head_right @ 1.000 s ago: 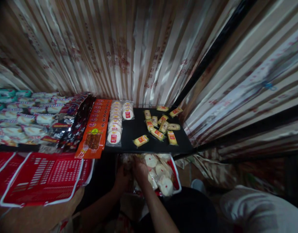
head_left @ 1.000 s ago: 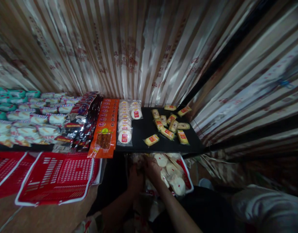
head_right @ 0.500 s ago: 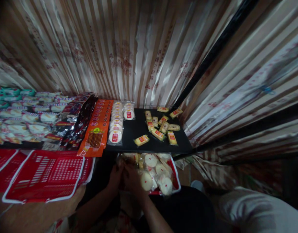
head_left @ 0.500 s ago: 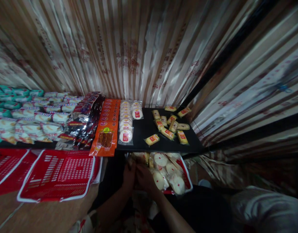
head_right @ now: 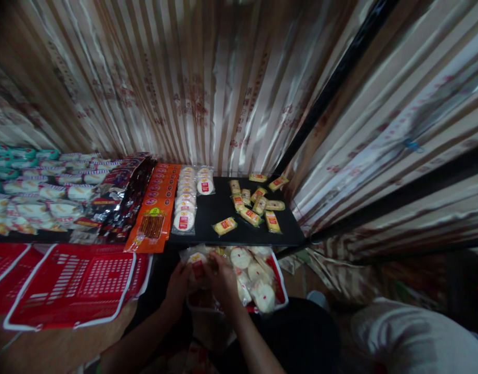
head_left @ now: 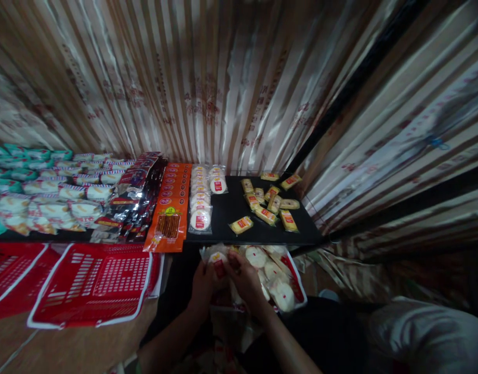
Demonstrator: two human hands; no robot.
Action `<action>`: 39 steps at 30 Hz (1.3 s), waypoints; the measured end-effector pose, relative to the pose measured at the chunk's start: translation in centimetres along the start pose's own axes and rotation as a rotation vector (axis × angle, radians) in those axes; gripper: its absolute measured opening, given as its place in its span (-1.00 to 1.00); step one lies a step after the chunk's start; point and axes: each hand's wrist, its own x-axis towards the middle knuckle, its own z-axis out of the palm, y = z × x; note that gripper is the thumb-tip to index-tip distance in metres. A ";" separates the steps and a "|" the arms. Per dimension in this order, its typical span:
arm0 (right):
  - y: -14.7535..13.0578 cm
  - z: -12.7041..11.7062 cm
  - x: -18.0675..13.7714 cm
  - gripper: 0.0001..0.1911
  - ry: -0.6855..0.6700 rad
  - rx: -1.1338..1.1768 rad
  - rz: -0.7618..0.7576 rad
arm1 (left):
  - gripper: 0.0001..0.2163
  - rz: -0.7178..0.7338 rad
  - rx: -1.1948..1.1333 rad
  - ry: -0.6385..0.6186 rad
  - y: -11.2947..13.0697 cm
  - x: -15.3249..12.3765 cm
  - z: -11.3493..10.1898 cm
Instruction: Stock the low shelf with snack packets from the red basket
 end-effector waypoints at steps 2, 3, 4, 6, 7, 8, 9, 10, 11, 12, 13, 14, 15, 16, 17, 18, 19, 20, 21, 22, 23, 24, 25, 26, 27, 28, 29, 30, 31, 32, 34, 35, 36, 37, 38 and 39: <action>-0.4 -1.0 0.3 -0.59 -0.090 0.169 0.093 | -0.52 0.014 -0.024 -0.064 1.0 -0.1 0.5; -0.8 -1.5 0.6 -0.58 -0.137 0.256 0.124 | -0.51 0.025 -0.042 -0.104 1.5 -0.1 0.7; -1.2 -2.1 0.8 -0.59 -0.173 0.323 0.139 | -0.51 0.040 -0.061 -0.150 2.0 -0.1 1.0; -2.4 -3.1 1.3 -0.61 -0.191 0.377 0.144 | -0.52 0.072 -0.086 -0.246 3.1 0.2 1.6; -3.0 -3.6 1.7 -0.63 -0.175 0.381 0.145 | -0.54 0.091 -0.085 -0.287 3.6 0.4 1.9; -3.5 -4.0 2.1 -0.63 -0.151 0.385 0.150 | -0.57 0.111 -0.067 -0.315 4.0 0.8 2.3; -3.9 -4.3 2.5 -0.63 -0.129 0.394 0.157 | -0.61 0.136 -0.034 -0.327 4.4 1.2 2.7; -4.3 -4.6 3.1 -0.62 -0.106 0.408 0.162 | -0.64 0.166 0.008 -0.325 4.7 1.7 3.2; -4.5 -4.8 3.7 -0.61 -0.079 0.423 0.165 | -0.67 0.201 0.059 -0.308 5.0 2.2 3.7; -4.6 -4.9 4.4 -0.59 -0.047 0.431 0.164 | -0.67 0.240 0.117 -0.274 5.3 2.7 4.2; -4.7 -5.1 5.2 -0.57 -0.015 0.433 0.161 | -0.64 0.284 0.179 -0.224 5.5 3.2 4.8; -4.8 -5.2 6.0 -0.55 0.015 0.428 0.156 | -0.59 0.335 0.241 -0.166 5.7 3.6 5.3; -4.8 -5.2 6.9 -0.53 0.048 0.417 0.147 | -0.53 0.389 0.306 -0.111 5.9 3.9 5.8; -4.9 -5.3 7.8 -0.52 0.079 0.402 0.137 | -0.49 0.442 0.372 -0.066 6.1 4.1 6.3; -5.0 -5.3 8.7 -0.51 0.107 0.386 0.124 | -0.46 0.486 0.433 -0.032 6.2 4.2 6.8; -5.1 -5.2 9.6 -0.51 0.130 0.372 0.112 | -0.45 0.520 0.483 -0.017 6.4 4.4 7.2; -5.3 -5.2 10.4 -0.52 0.149 0.360 0.104 | -0.45 0.542 0.519 -0.018 6.5 4.5 7.7; -5.4 -5.0 11.3 -0.54 0.160 0.355 0.099 | -0.46 0.551 0.542 -0.028 6.7 4.7 8.1; -5.5 -4.9 12.1 -0.57 0.161 0.356 0.095 | -0.46 0.550 0.556 -0.037 6.8 5.0 8.6; -5.5 -4.7 12.9 -0.59 0.156 0.361 0.092 | -0.47 0.545 0.568 -0.040 6.9 5.4 9.0; -5.5 -4.4 13.6 -0.61 0.152 0.363 0.087 | -0.48 0.542 0.583 -0.035 6.9 5.8 9.3; -5.4 -4.2 14.4 -0.63 0.151 0.359 0.079 | -0.49 0.545 0.601 -0.021 7.1 6.3 9.7; -5.3 -4.0 15.2 -0.65 0.152 0.345 0.070 | -0.49 0.554 0.619 -0.006 7.2 6.9 10.0; -5.1 -3.8 15.9 -0.67 0.157 0.316 0.063 | -0.49 0.568 0.631 0.004 7.3 7.5 10.3; -4.8 -3.6 16.7 -0.68 0.165 0.270 0.058 | -0.50 0.582 0.636 0.007 7.5 8.1 10.6; -4.6 -3.4 17.4 -0.70 0.174 0.207 0.053 | -0.50 0.592 0.635 0.005 7.6 8.6 10.9; -4.4 -3.3 18.1 -0.72 0.180 0.127 0.041 | -0.51 0.595 0.631 0.000 7.8 9.2 11.2; -4.1 -3.1 18.8 -0.74 0.182 0.043 0.027 | -0.52 0.589 0.627 -0.004 8.0 9.7 11.5; -4.0 -2.9 19.5 -0.76 0.179 -0.035 0.012 | -0.53 0.578 0.628 -0.007 8.1 10.2 11.8; -3.8 -2.8 20.1 -0.78 0.174 -0.099 -0.004 | -0.55 0.567 0.631 -0.010 8.3 10.7 12.0; -3.7 -2.4 21.2 -0.81 0.164 -0.169 -0.020 | -0.56 0.541 0.642 -0.023 8.5 11.7 12.5; -3.6 -2.3 21.6 -0.82 0.161 -0.183 -0.020 | -0.56 0.526 0.646 -0.026 8.6 12.1 12.6; -3.6 -2.1 22.0 -0.83 0.160 -0.193 -0.018 | -0.55 0.513 0.648 -0.025 8.7 12.6 12.7; -3.6 -2.0 22.4 -0.85 0.158 -0.209 -0.016 | -0.55 0.501 0.646 -0.020 8.7 13.0 12.8; -3.6 -1.9 22.8 -0.86 0.158 -0.226 -0.015 | -0.55 0.491 0.640 -0.013 8.6 13.5 12.9; -3.5 -1.8 23.1 -0.86 0.159 -0.243 -0.014 | -0.55 0.480 0.629 -0.006 8.6 13.9 13.0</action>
